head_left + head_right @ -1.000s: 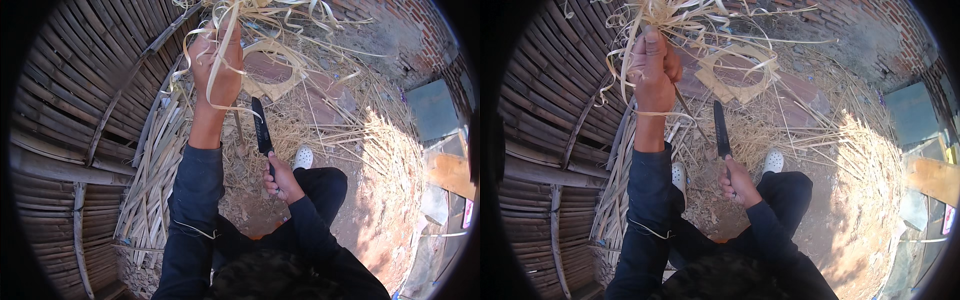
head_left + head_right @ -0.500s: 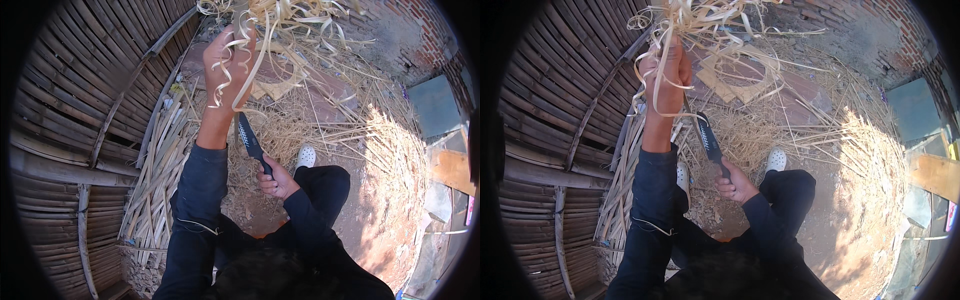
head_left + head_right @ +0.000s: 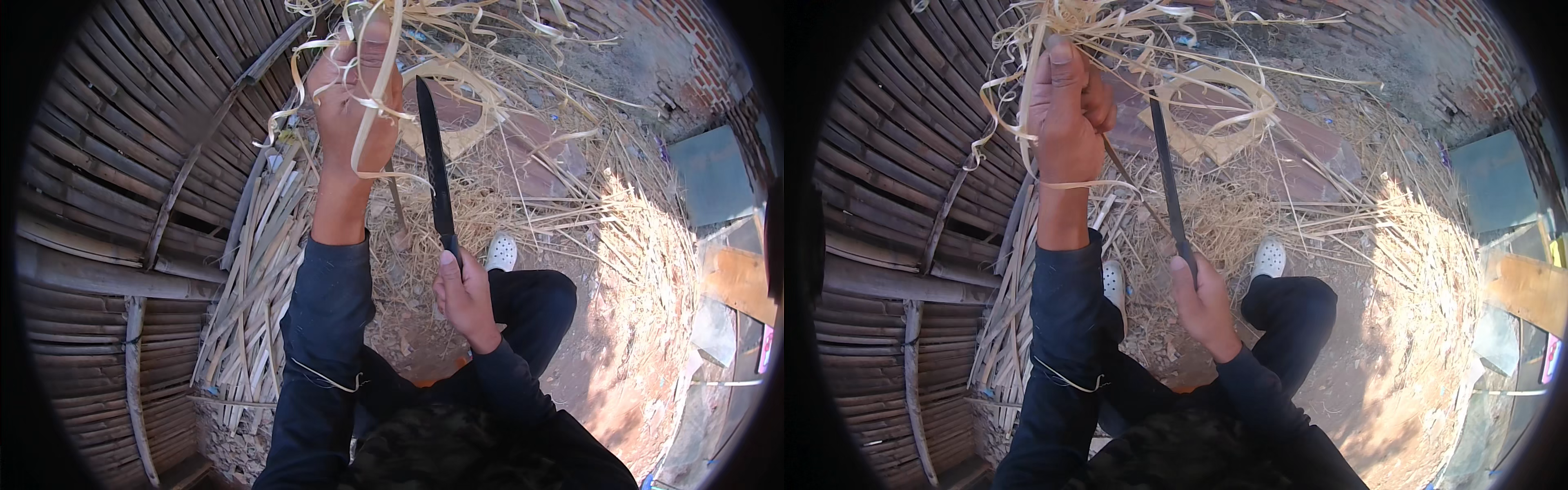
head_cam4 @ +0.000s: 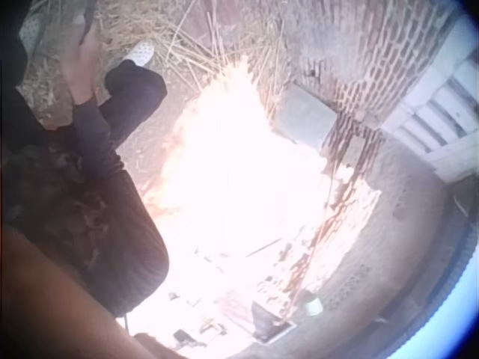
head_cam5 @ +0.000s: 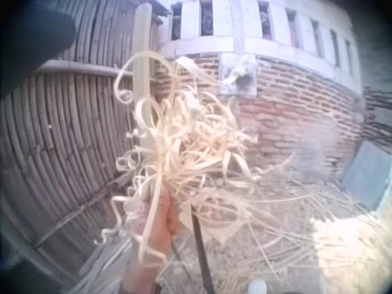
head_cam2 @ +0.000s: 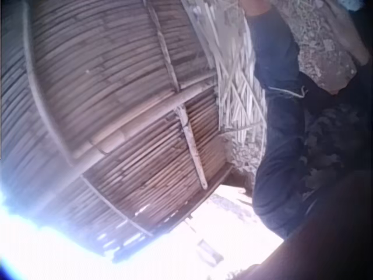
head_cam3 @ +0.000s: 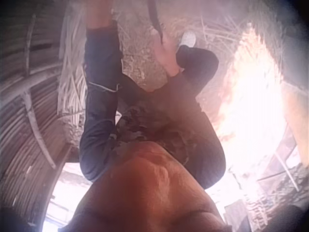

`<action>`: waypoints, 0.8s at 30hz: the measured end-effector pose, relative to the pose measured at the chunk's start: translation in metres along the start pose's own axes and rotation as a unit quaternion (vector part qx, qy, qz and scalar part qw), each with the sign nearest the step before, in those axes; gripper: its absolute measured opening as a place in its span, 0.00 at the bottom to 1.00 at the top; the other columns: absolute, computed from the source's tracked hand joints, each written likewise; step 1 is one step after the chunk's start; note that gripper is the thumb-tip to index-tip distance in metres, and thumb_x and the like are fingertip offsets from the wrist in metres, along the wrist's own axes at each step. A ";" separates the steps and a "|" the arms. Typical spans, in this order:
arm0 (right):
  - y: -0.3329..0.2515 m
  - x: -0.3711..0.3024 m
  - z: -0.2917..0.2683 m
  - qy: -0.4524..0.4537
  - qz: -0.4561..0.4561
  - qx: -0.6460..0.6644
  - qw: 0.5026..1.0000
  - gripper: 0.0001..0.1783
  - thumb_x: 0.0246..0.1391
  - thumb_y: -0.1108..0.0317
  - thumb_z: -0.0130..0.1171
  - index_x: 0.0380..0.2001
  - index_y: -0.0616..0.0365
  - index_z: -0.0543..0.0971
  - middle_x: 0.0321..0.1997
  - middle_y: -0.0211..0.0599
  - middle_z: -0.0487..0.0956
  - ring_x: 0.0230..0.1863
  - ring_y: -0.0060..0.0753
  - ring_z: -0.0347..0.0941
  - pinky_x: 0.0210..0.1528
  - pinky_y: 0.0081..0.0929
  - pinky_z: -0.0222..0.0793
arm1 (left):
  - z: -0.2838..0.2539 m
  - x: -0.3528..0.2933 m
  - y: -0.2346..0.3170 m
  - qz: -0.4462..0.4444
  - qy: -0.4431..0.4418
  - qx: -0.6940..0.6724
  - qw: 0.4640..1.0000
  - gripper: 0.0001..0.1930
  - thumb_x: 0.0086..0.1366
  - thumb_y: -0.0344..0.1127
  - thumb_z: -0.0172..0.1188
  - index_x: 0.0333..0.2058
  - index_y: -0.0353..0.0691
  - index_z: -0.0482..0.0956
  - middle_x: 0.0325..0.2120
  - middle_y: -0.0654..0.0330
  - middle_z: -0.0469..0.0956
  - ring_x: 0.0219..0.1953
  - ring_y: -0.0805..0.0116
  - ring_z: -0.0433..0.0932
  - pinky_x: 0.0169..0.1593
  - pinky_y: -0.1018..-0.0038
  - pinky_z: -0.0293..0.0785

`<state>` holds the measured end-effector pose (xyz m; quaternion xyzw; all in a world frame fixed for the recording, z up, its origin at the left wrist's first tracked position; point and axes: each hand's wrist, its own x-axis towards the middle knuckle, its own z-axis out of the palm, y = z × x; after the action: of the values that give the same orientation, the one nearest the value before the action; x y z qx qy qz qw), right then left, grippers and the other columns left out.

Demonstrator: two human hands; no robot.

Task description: The person sits on the ground and uses a knife to split a long bamboo stalk into thin strips. They hold the stalk with one hand and repeatedly draw the knife along its length to separate the fibers, accumulating a pile of bamboo strips on the floor.

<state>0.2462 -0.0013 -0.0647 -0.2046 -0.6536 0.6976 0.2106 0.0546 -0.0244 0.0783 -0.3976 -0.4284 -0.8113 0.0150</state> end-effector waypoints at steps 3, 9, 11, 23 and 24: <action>-0.001 0.000 0.004 0.012 -0.008 -0.031 0.999 0.17 0.62 0.53 0.47 0.31 0.58 0.67 0.15 0.24 0.62 0.15 0.13 0.57 0.17 0.16 0.53 | -0.003 -0.001 -0.004 0.020 -0.015 0.001 1.000 0.20 0.68 0.51 0.48 0.22 0.45 0.61 0.12 0.70 0.51 0.12 0.81 0.48 0.16 0.79 0.45; 0.174 -0.002 -0.007 0.000 0.121 -0.399 0.909 0.23 0.62 0.55 0.44 0.40 0.69 0.70 0.27 0.55 0.77 0.30 0.54 0.77 0.34 0.44 0.70 | -0.005 0.006 -0.007 -0.010 -0.009 -0.020 1.000 0.20 0.67 0.52 0.49 0.22 0.46 0.61 0.12 0.71 0.50 0.12 0.81 0.47 0.16 0.79 0.45; 0.261 -0.041 -0.052 -0.119 0.351 -0.464 0.805 0.32 0.60 0.47 0.40 0.47 0.70 0.72 0.39 0.68 0.75 0.50 0.60 0.71 0.54 0.46 0.64 | -0.018 0.007 -0.005 0.009 -0.007 -0.017 1.000 0.20 0.67 0.52 0.49 0.22 0.46 0.62 0.12 0.72 0.49 0.13 0.81 0.47 0.16 0.79 0.44; 0.154 -0.061 -0.006 0.057 0.249 -0.051 0.965 0.22 0.63 0.51 0.44 0.25 0.60 0.68 0.16 0.28 0.64 0.18 0.21 0.63 0.22 0.24 0.58 | -0.064 0.010 0.005 -0.155 -0.036 -0.223 0.962 0.18 0.67 0.50 0.49 0.23 0.45 0.62 0.14 0.71 0.51 0.15 0.80 0.46 0.20 0.81 0.43; 0.142 -0.059 -0.003 0.070 0.197 -0.040 0.977 0.21 0.63 0.51 0.44 0.25 0.57 0.67 0.15 0.26 0.63 0.16 0.18 0.60 0.19 0.21 0.56 | -0.067 0.010 0.004 -0.147 -0.034 -0.214 0.965 0.18 0.67 0.50 0.49 0.24 0.45 0.63 0.14 0.72 0.51 0.15 0.81 0.47 0.20 0.81 0.43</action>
<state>0.2932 -0.0397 -0.2057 -0.3863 -0.6111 0.6827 0.1059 0.0067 -0.0704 0.0665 -0.3521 -0.2986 -0.8632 -0.2043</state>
